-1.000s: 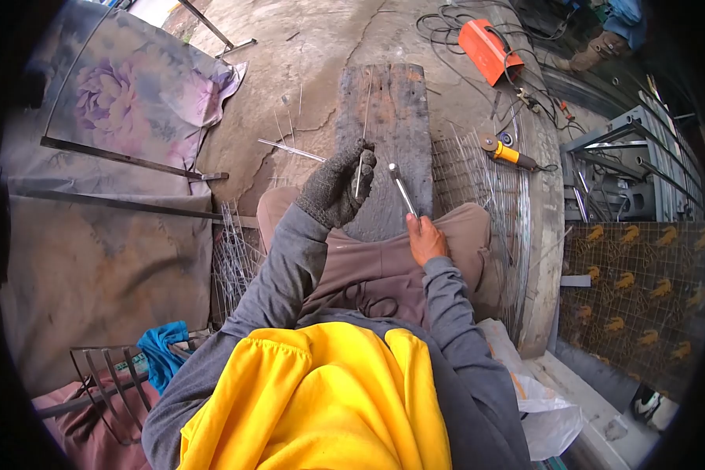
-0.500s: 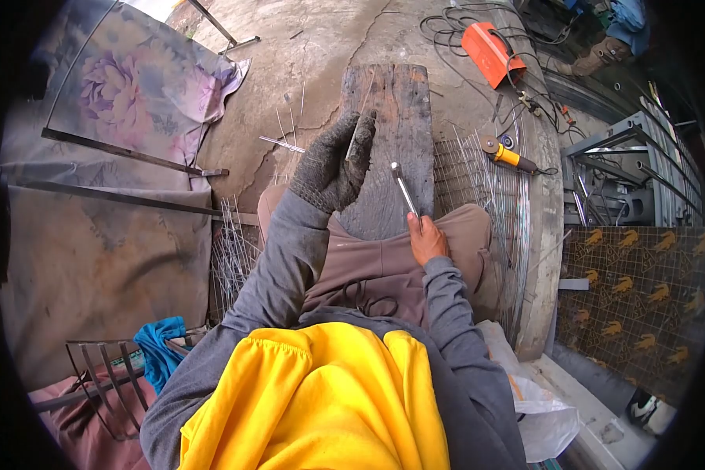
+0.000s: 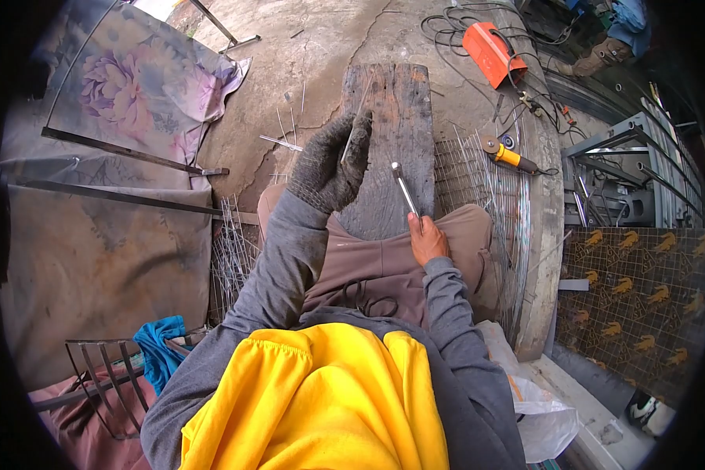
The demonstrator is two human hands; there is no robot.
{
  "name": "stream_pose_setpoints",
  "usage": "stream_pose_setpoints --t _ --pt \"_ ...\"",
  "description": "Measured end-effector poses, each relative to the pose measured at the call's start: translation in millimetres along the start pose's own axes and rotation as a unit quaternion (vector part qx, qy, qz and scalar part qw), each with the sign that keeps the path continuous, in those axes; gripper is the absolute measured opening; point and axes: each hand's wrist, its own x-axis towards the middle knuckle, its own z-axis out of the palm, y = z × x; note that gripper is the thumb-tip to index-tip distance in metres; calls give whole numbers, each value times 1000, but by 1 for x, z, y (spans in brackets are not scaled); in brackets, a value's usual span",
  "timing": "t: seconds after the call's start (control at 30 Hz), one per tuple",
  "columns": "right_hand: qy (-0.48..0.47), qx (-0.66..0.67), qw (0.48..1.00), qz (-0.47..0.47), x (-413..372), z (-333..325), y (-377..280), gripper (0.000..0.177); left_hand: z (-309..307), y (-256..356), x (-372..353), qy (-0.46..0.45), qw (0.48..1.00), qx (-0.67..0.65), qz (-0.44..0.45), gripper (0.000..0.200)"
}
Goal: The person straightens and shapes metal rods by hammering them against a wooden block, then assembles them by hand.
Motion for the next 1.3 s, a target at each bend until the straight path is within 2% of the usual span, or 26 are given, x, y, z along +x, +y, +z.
stream_pose_setpoints --t 0.13,0.2,0.23,0.3,0.33,0.37,0.43,0.47,0.53,0.57,0.67,0.7,0.77,0.8,0.9,0.93,0.97,1.03,1.13,1.2,1.3 --pt "2 -2 1000 -3 0 1 1 61 -4 0 -5 4 999 23 -28 22" --pt "7 -2 1000 -7 -1 0 0 61 -16 4 -10 68 977 198 -49 22" --pt "8 -2 1000 -6 -2 0 0 61 -23 7 -10 68 977 197 -50 22" --pt "10 -2 1000 -9 -2 0 -1 60 -31 16 -12 126 878 454 -88 24" --pt "10 -1 1000 -8 -2 0 -2 60 -34 24 -16 149 831 526 -104 24" --pt "8 3 1000 -8 -3 -1 -3 60 -45 35 -16 149 831 525 -105 24" --pt "5 5 1000 -5 -4 -2 -5 59 -84 62 -12 156 761 607 -164 23" --pt "6 9 1000 -4 -5 -3 -6 59 -98 75 -10 156 763 605 -166 23" --pt "5 9 1000 -1 -4 -2 -6 58 -118 96 -9 166 683 684 -195 23" --pt "4 7 1000 -1 -4 -2 -6 57 -121 103 -9 167 686 681 -196 23" --pt "5 7 1000 -2 -4 -1 -6 55 -131 120 -5 115 579 782 -202 26" --pt "10 13 1000 -4 -4 -1 -7 54 -149 130 -1 116 584 778 -202 26" --pt "10 10 1000 0 -4 0 -6 54 -186 146 2 -116 485 857 -128 29" --pt "12 13 1000 2 -4 1 -6 53 -195 146 2 -45 472 863 -171 28" --pt "16 10 1000 -7 -2 3 -2 53 -203 152 5 -64 483 848 -208 28" --pt "13 5 1000 -6 -3 4 -1 53 -204 151 7 17 510 828 -233 27" --pt "19 7 1000 -10 -4 3 -2 53 -206 149 5 18 514 825 -233 27" --pt "23 4 1000 -14 -3 2 -7 54 -207 148 3 64 556 798 -222 26" --pt "21 5 1000 -10 -3 -1 -18 54 -214 147 1 43 550 816 -173 24" --pt "62 31 997 -37 0 3 -29 53 -222 147 2 47 548 817 -172 26" --pt "63 40 995 -59 6 5 -56 53 -220 148 -1 29 539 829 -146 28"
